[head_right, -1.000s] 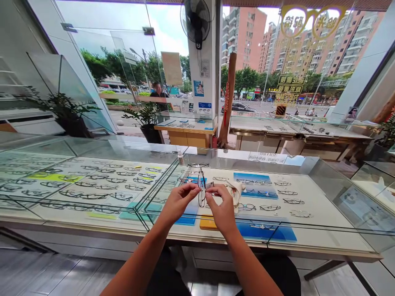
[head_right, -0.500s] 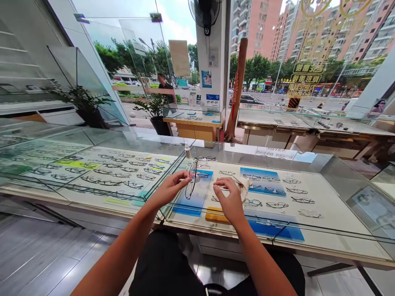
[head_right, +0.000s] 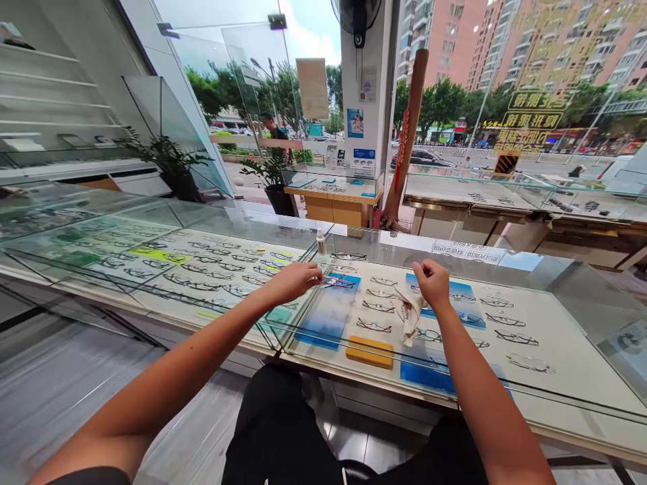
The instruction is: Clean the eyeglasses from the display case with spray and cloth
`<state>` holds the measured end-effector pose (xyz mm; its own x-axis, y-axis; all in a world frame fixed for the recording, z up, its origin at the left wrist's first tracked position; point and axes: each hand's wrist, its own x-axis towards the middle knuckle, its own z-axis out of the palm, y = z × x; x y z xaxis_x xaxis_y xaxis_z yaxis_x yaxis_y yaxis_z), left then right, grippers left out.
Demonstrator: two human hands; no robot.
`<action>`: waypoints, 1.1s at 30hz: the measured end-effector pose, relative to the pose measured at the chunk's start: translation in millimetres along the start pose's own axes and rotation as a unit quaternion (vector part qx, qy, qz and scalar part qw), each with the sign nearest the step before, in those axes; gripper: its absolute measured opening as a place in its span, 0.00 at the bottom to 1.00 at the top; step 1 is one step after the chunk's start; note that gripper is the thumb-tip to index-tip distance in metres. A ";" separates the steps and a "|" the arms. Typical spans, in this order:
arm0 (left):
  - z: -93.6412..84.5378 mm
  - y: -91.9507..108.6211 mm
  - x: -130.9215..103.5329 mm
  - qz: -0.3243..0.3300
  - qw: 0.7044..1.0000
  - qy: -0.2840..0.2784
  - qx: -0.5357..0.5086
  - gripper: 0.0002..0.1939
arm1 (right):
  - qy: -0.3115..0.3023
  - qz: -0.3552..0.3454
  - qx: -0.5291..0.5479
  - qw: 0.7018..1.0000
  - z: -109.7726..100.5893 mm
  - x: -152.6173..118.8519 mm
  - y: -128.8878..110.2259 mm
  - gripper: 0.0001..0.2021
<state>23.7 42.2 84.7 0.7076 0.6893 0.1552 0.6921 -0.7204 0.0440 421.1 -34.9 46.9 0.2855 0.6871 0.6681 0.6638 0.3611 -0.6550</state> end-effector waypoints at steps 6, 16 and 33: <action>25.1 1.7 3.3 0.054 0.998 -0.023 0.025 0.10 | -0.040 0.012 0.028 0.999 0.9 -10.9 9.6 0.21; 32.6 -5.6 14.5 0.069 0.994 -0.045 0.069 0.10 | -0.063 0.022 0.030 0.997 1.6 -9.6 2.7 0.20; 15.9 -5.4 59.2 0.003 0.995 -0.074 0.071 0.12 | -0.066 0.024 0.020 0.997 4.8 -11.9 4.0 0.19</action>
<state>64.1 88.1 78.0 0.7182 0.6958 0.0078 0.6930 -0.7142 -0.0983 417.0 -38.5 34.7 0.2202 0.7803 0.5853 0.6226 0.3495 -0.7001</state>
